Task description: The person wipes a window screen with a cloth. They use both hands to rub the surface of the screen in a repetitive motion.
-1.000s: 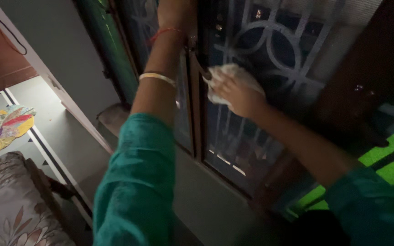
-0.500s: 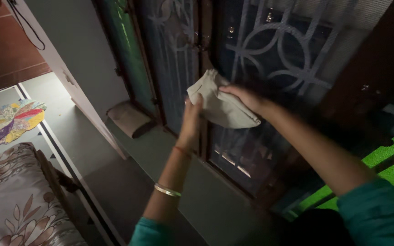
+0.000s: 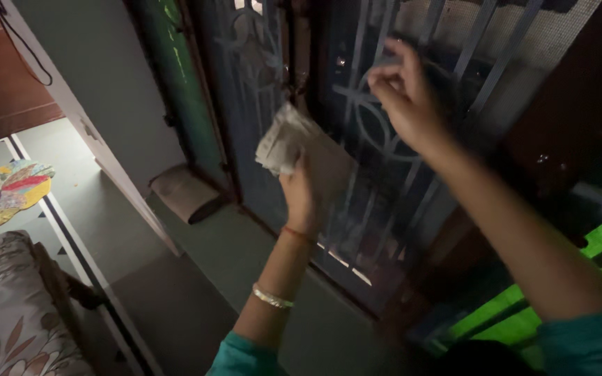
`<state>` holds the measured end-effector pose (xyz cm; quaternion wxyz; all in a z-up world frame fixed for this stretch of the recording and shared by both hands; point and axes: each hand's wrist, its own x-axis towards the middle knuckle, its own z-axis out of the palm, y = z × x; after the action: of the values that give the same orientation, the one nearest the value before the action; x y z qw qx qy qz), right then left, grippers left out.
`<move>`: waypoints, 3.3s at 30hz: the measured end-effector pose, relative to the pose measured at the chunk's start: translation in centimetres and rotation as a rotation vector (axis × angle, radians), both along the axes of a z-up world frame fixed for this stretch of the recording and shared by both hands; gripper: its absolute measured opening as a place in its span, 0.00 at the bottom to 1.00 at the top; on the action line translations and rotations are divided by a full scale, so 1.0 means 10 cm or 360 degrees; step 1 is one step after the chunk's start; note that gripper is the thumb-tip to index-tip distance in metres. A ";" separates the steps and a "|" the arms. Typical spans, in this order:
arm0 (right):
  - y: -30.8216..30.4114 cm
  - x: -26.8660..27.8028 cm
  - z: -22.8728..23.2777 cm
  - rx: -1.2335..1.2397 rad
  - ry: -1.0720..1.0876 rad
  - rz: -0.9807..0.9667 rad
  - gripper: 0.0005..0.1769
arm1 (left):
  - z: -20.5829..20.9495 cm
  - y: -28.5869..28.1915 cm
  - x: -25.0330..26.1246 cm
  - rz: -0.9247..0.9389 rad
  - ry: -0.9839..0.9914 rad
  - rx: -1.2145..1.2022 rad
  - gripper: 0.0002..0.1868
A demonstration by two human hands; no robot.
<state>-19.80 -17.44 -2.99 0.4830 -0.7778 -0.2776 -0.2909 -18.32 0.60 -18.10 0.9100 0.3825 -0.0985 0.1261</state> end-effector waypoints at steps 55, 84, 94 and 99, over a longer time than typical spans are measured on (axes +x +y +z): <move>-0.12 0.03 0.69 -0.2030 -0.1320 -0.1484 0.34 | 0.33 -0.84 0.90 0.1258 -0.0957 0.1446 0.47; 0.14 0.04 0.52 -0.2969 -0.1200 -0.1499 0.43 | -1.38 -1.06 0.32 0.0610 -0.0414 0.1450 0.43; 0.12 0.07 0.50 -0.2951 -0.1165 -0.1487 0.42 | -0.16 -1.27 0.53 0.0213 0.1571 0.0339 0.55; 0.10 0.12 0.50 -0.2706 -0.1230 -0.1365 0.37 | 0.12 -1.40 0.54 0.0778 0.0877 0.0453 0.48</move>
<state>-18.64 -16.40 1.99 -0.4945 -0.7496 -0.2272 -0.3767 -12.94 -13.42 -16.95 0.7834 0.5365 0.2268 0.2167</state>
